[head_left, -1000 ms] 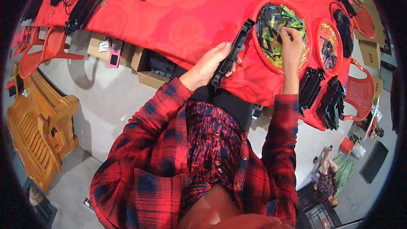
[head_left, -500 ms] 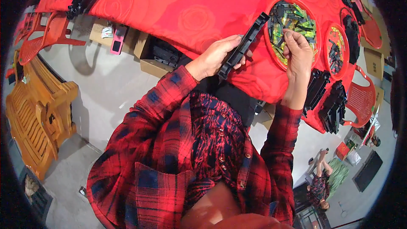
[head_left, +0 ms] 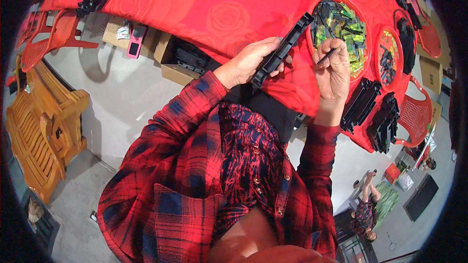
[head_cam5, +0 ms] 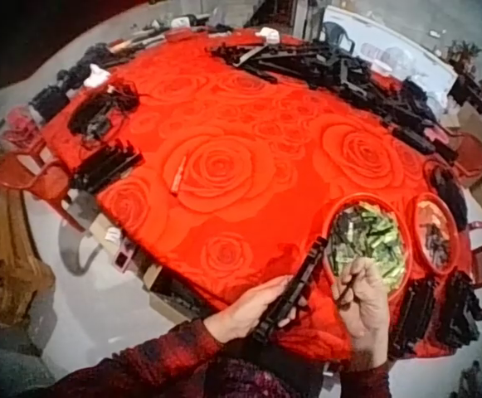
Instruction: The person picks up a black plastic component from a table, takes small parts from a tray, and installs them into the component by hand.
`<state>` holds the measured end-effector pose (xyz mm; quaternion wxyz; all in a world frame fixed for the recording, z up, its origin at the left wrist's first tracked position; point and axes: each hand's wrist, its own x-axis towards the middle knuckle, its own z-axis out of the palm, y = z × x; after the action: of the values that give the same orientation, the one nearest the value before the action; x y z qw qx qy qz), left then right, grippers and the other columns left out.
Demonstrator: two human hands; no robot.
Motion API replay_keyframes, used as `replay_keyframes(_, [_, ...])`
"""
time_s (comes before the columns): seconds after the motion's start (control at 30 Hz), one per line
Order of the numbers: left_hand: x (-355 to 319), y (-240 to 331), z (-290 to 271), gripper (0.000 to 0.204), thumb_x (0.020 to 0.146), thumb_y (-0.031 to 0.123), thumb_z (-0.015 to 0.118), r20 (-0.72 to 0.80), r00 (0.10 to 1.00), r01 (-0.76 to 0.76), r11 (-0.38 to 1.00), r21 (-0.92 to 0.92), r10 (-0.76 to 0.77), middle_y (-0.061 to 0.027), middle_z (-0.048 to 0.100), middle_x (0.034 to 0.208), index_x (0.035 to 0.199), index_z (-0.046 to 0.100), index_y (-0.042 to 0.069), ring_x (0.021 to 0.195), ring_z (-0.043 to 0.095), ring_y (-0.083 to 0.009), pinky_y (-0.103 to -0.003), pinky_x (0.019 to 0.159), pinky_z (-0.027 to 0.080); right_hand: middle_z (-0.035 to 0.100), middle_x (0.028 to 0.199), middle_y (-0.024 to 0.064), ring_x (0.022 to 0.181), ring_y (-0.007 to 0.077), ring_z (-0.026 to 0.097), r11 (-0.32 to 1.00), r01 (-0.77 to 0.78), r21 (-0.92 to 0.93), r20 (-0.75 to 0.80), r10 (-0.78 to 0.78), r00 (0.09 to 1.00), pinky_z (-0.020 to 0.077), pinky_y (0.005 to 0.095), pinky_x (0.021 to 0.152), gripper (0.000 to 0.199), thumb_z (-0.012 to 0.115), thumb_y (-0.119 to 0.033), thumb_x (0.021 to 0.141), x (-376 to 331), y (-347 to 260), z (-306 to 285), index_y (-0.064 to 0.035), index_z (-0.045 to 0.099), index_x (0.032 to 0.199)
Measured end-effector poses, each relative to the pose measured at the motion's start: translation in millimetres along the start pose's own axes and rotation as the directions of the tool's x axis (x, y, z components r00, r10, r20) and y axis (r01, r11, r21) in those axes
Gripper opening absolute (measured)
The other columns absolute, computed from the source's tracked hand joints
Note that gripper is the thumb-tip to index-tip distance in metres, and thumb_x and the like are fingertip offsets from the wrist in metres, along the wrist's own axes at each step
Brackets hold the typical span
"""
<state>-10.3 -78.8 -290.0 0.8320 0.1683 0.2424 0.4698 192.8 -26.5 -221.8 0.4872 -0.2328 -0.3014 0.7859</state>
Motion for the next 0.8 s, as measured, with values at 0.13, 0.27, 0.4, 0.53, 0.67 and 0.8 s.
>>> replay_keyframes(0.13, [-0.4, -0.2, 0.3, 0.038, 0.107, 0.032, 0.037, -0.008, 1.0, -0.003, 1.0, 0.009, 0.003, -0.012, 0.069, 0.099, 0.127, 0.054, 0.004, 0.071, 0.066, -0.0138, -0.024, 0.056, 0.054, 0.057, 0.094, 0.0059, 0.068, 0.0095, 0.055, 0.995, -0.004, 0.097, 0.032, 0.001, 0.999, 0.0481, 0.0225, 0.069, 0.017, 0.063, -0.017, 0.096, -1.6, 4.9, 4.9, -0.0044, 0.057, 0.104])
replay_keyframes(0.27, [-0.2, 0.3, 1.4, 0.038, 0.107, 0.032, 0.038, -0.005, 1.0, 0.001, 1.0, -0.005, -0.001, -0.0118, 0.069, 0.098, 0.126, 0.054, 0.004, 0.072, 0.066, -0.014, -0.024, 0.056, 0.054, 0.062, 0.093, 0.0072, 0.066, 0.0086, 0.057, 0.995, -0.097, 0.023, -0.067, 0.098, 0.993, 0.0478, 0.0201, 0.063, 0.019, 0.063, -0.016, 0.096, -4.3, 5.9, 1.5, -0.0007, 0.06, 0.108])
replay_keyframes(0.4, [-1.2, 2.0, 3.9, 0.038, 0.107, 0.034, 0.038, -0.026, 1.0, 0.012, 1.0, 0.009, -0.012, -0.0114, 0.069, 0.098, 0.126, 0.053, 0.004, 0.071, 0.065, -0.0137, -0.024, 0.057, 0.053, 0.068, 0.089, 0.0089, 0.063, 0.0094, 0.061, 0.95, -0.169, -0.264, -0.282, 0.091, 0.955, 0.0479, 0.0205, 0.057, 0.021, 0.063, -0.013, 0.097, -6.6, 6.9, 17.8, 0.003, 0.065, 0.11])
replay_keyframes(0.53, [-1.7, 0.5, 3.5, 0.034, 0.104, 0.036, 0.046, 0.029, 0.999, -0.015, 0.998, -0.053, 0.016, -0.009, 0.068, 0.096, 0.118, 0.054, 0.005, 0.069, 0.062, -0.0123, -0.024, 0.057, 0.051, 0.068, 0.086, 0.0069, 0.062, 0.0107, 0.063, 0.836, -0.164, -0.523, -0.357, -0.04, 0.933, 0.0471, 0.0213, 0.055, 0.022, 0.065, -0.016, 0.095, -11.1, 12.4, 22.2, 0.0031, 0.066, 0.107])
replay_keyframes(0.67, [-8.3, 3.7, 13.1, 0.029, 0.096, 0.03, 0.064, -0.007, 0.997, -0.081, 0.996, 0.04, 0.081, -0.0045, 0.065, 0.09, 0.11, 0.053, 0.006, 0.067, 0.059, -0.0102, -0.023, 0.056, 0.047, 0.067, 0.085, 0.0048, 0.061, 0.0106, 0.061, 0.681, -0.207, -0.702, -0.388, -0.121, 0.914, 0.0447, 0.0205, 0.053, 0.022, 0.066, -0.018, 0.095, -13.7, 23.2, 24.8, 0.0019, 0.066, 0.105])
replay_keyframes(0.8, [-10.2, 6.5, 20.0, 0.037, 0.084, 0.017, 0.077, -0.062, 0.998, -0.009, 0.976, 0.216, 0.023, -0.0005, 0.059, 0.083, 0.108, 0.051, 0.006, 0.065, 0.056, -0.0082, -0.022, 0.055, 0.044, 0.066, 0.085, 0.0048, 0.061, 0.0103, 0.061, 0.625, -0.256, -0.738, -0.423, -0.133, 0.896, 0.0446, 0.0206, 0.053, 0.021, 0.065, -0.019, 0.095, -17.3, 28.4, 31.0, 0.0014, 0.066, 0.103])
